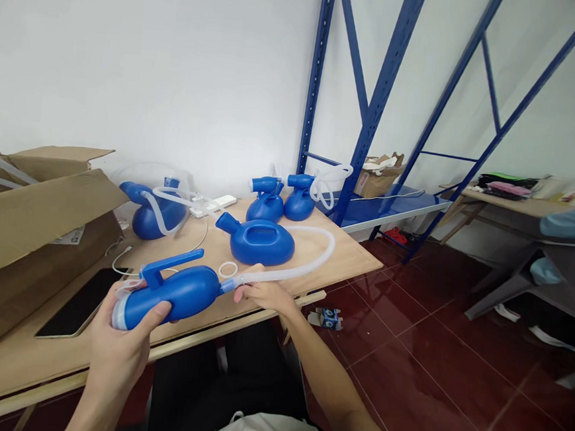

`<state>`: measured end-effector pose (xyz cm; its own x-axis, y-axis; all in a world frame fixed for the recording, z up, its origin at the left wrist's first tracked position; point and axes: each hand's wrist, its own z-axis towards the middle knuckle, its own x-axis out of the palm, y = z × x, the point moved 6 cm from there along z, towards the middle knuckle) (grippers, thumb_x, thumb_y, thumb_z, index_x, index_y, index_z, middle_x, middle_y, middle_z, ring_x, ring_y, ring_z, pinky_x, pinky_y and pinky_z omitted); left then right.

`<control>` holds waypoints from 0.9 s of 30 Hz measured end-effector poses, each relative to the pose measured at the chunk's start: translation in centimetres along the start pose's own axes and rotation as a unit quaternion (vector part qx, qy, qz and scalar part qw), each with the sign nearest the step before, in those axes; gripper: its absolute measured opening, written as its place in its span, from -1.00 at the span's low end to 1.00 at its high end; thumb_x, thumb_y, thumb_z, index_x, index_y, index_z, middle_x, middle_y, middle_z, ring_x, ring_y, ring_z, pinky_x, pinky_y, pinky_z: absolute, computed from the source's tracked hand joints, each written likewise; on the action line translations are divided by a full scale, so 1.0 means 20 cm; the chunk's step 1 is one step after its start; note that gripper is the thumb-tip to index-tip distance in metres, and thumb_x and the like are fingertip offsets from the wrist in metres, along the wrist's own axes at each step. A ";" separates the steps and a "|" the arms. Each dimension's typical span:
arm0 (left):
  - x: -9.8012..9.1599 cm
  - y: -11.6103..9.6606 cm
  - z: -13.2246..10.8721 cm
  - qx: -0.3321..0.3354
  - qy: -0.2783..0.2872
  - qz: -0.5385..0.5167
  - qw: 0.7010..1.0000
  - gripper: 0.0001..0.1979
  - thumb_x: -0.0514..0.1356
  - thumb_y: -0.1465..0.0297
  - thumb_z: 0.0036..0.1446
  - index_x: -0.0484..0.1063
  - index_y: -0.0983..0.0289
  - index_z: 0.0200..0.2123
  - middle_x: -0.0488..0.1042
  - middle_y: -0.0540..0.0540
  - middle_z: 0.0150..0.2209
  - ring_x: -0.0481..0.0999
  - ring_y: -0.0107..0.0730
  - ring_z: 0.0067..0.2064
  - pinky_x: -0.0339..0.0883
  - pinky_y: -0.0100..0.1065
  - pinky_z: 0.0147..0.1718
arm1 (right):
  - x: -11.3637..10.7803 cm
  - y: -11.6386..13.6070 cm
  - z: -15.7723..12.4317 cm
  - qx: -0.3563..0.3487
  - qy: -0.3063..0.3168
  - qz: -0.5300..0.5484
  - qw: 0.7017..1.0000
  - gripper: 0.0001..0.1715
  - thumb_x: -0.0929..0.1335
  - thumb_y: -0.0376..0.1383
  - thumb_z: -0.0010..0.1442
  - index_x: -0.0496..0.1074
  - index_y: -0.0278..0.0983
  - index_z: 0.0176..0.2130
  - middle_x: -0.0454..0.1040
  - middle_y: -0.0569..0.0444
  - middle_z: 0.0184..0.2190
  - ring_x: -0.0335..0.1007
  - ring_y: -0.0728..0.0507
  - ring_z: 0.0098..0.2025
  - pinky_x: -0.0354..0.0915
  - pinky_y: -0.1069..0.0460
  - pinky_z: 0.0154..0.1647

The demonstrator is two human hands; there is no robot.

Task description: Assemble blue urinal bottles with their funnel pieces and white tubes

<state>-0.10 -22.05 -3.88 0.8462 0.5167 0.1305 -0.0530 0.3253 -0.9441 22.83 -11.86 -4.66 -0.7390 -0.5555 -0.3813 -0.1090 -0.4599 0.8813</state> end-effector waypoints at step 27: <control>0.11 -0.01 0.02 -0.210 -0.011 -0.104 0.972 -0.43 0.59 0.41 -0.48 0.45 0.25 -0.31 0.43 -0.05 -0.23 0.53 -0.43 -0.41 0.52 -0.45 -0.68 | 0.10 0.01 0.01 0.015 0.067 -0.103 0.992 -0.61 0.29 -0.17 0.53 0.72 -0.11 -0.05 0.64 0.11 -0.19 0.56 -0.10 -0.09 0.35 0.10 0.00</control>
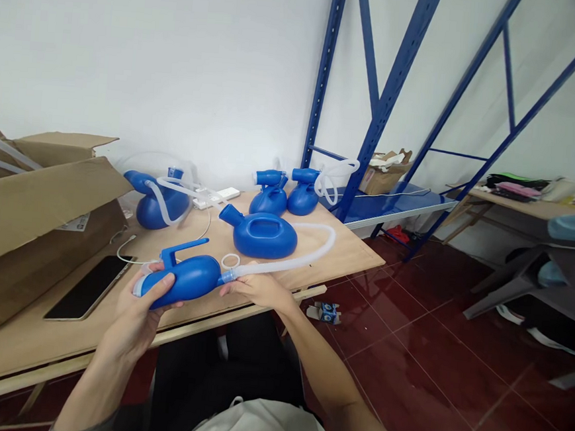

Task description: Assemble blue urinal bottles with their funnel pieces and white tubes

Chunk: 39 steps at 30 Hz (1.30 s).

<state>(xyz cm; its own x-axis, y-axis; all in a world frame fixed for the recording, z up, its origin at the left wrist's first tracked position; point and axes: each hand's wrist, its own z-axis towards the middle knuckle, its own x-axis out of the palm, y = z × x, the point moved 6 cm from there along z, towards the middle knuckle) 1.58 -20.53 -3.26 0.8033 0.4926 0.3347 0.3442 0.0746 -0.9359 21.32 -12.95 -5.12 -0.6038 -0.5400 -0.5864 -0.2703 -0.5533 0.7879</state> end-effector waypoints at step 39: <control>-0.09 -0.04 0.05 0.060 0.026 -0.005 0.998 -0.43 0.63 0.37 -0.43 0.50 0.20 -0.28 0.44 -0.02 -0.19 0.55 -0.40 -0.37 0.55 -0.46 -0.62 | 0.06 -0.13 0.04 -0.013 -0.048 0.213 0.976 -0.43 0.50 0.16 0.22 0.46 -0.28 -0.36 0.47 0.07 -0.31 0.44 -0.11 -0.20 0.37 0.00 -0.08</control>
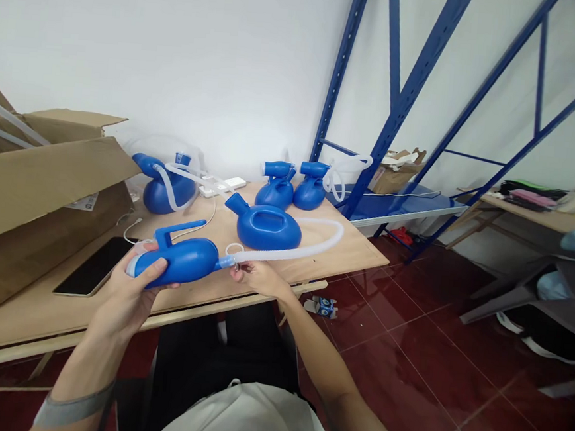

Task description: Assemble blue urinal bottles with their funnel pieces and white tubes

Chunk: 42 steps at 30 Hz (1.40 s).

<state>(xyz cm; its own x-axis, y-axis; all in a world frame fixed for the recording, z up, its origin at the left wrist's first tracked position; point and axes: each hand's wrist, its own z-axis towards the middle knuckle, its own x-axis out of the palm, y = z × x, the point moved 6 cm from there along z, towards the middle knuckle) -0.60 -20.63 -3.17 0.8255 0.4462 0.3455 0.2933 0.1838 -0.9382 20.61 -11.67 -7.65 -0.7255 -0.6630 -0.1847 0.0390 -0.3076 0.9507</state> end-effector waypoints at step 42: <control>0.00 -0.01 0.00 0.000 -0.015 -0.012 1.000 -0.29 0.69 0.29 -0.54 0.46 0.28 -0.27 0.42 -0.02 -0.17 0.58 -0.33 -0.37 0.59 -0.35 -0.68 | 0.05 0.17 -0.04 -0.145 -0.034 -0.244 0.958 -0.62 0.14 -0.14 0.57 0.30 -0.22 -0.25 0.37 -0.01 -0.21 0.28 -0.14 -0.20 0.33 -0.04 -0.08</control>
<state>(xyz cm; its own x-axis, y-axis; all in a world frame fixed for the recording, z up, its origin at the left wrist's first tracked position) -0.63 -20.73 -3.02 0.8038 0.4670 0.3686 0.3126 0.1957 -0.9295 20.58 -13.82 -4.76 -0.7487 -0.3497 -0.5631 -0.1334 -0.7527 0.6447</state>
